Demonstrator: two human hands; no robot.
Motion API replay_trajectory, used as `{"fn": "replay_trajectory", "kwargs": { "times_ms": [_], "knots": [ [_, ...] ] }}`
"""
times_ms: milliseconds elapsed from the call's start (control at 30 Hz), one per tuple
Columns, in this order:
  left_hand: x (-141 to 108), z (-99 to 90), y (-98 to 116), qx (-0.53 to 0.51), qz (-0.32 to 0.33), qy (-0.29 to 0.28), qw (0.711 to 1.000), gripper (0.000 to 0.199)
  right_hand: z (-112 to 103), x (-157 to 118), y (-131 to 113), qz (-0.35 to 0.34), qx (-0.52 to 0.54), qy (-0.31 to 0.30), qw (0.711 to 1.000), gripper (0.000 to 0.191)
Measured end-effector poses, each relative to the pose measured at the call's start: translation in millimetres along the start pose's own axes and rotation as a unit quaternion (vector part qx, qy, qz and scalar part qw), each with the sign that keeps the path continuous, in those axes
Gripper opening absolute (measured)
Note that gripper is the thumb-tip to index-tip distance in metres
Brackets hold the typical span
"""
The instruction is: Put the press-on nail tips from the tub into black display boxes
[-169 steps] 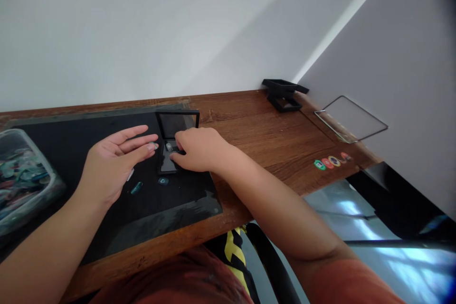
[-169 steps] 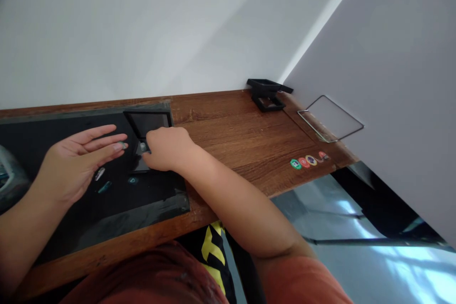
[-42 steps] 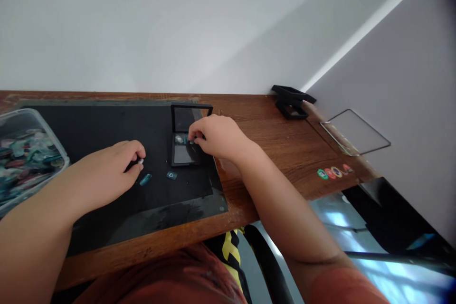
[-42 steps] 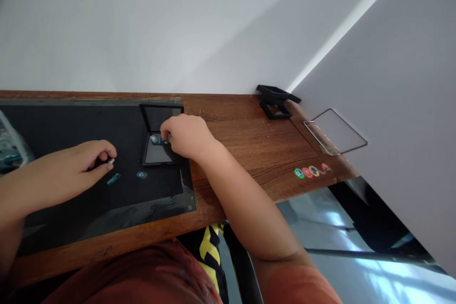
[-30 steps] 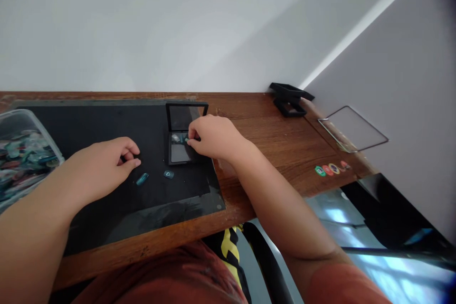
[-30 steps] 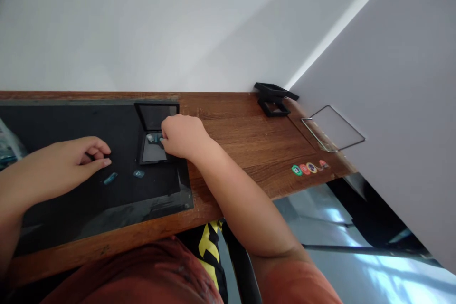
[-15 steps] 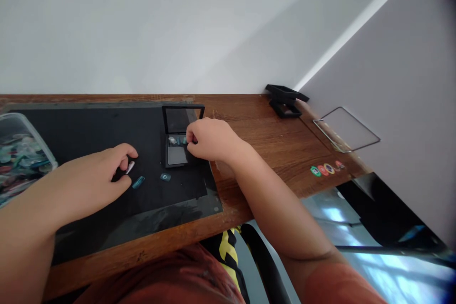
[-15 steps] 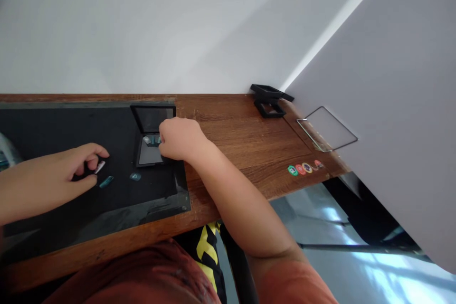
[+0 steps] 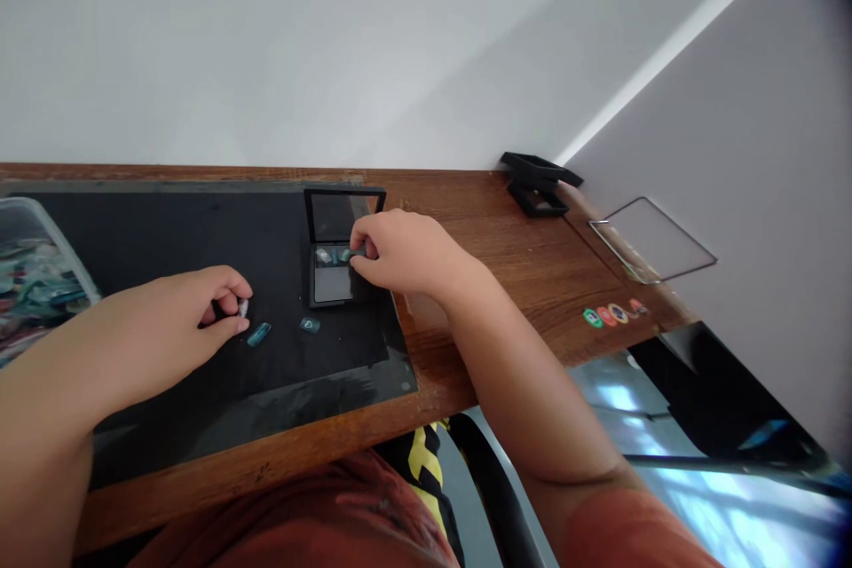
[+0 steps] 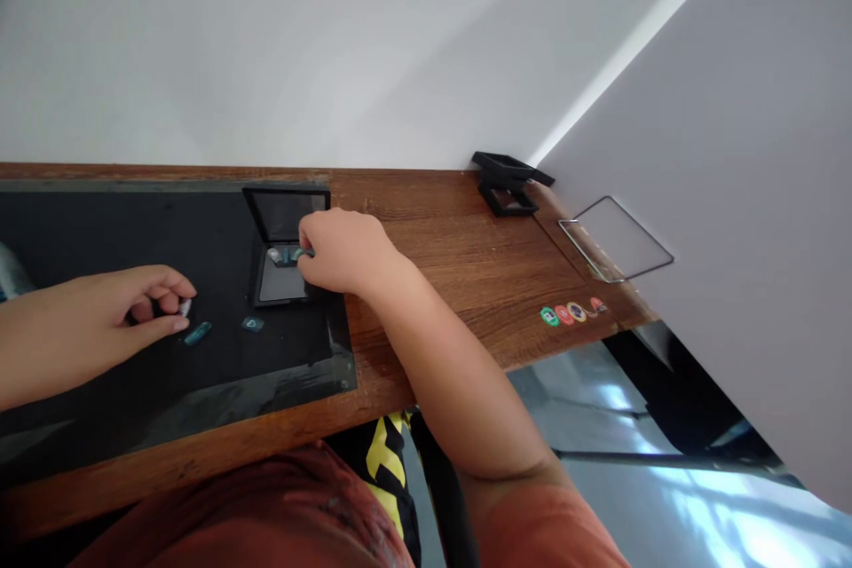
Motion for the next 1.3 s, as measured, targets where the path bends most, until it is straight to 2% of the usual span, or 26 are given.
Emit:
{"fn": "replay_trajectory", "kwargs": {
  "times_ms": [133, 300, 433, 500, 667, 867, 1033, 1200, 1300],
  "knots": [
    [0, 3.2, 0, 0.051, -0.017, -0.043, 0.998, 0.032, -2, -1, 0, 0.0, 0.006, 0.011, 1.0, 0.018],
    [1, 0.8, 2, 0.052, -0.012, -0.038, 0.998, 0.032, 0, -2, -6, -0.013, 0.017, 0.021, 1.0, 0.018],
    [2, -2.1, 4, 0.036, -0.036, -0.042, 0.998, 0.035, 1, -2, -10, -0.045, 0.043, 0.03, 0.998, 0.018],
    [3, -4.3, 5, 0.02, -0.043, -0.024, 0.999, 0.038, 1, -2, -10, -0.063, 0.057, 0.042, 0.996, 0.02],
    [4, -8.1, 15, -0.124, -0.048, 0.058, 0.99, 0.051, 0, -2, -18, -0.124, 0.104, 0.073, 0.984, 0.022],
    [5, -3.3, 27, -0.299, 0.0, 0.094, 0.95, 0.053, 1, -9, -36, -0.226, 0.171, 0.09, 0.955, 0.025],
    [5, 0.4, 31, -0.386, 0.025, 0.077, 0.919, 0.048, 5, -12, -39, -0.27, 0.209, 0.087, 0.936, 0.034],
    [4, -0.1, 35, -0.404, 0.019, 0.055, 0.913, 0.053, 2, -12, -39, -0.284, 0.232, 0.095, 0.926, 0.027],
    [3, -2.1, 38, -0.407, 0.004, 0.036, 0.913, 0.053, -2, -13, -39, -0.269, 0.22, 0.077, 0.934, 0.022]
  ]
}}
Point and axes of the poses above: each hand's wrist, its own x-axis towards the middle knuckle, its own z-axis out of the palm, y = z × x, the point moved 4 cm from there along x, towards the middle knuckle, and after that the axes turned 9 degrees about y, right-handed, at the moved point
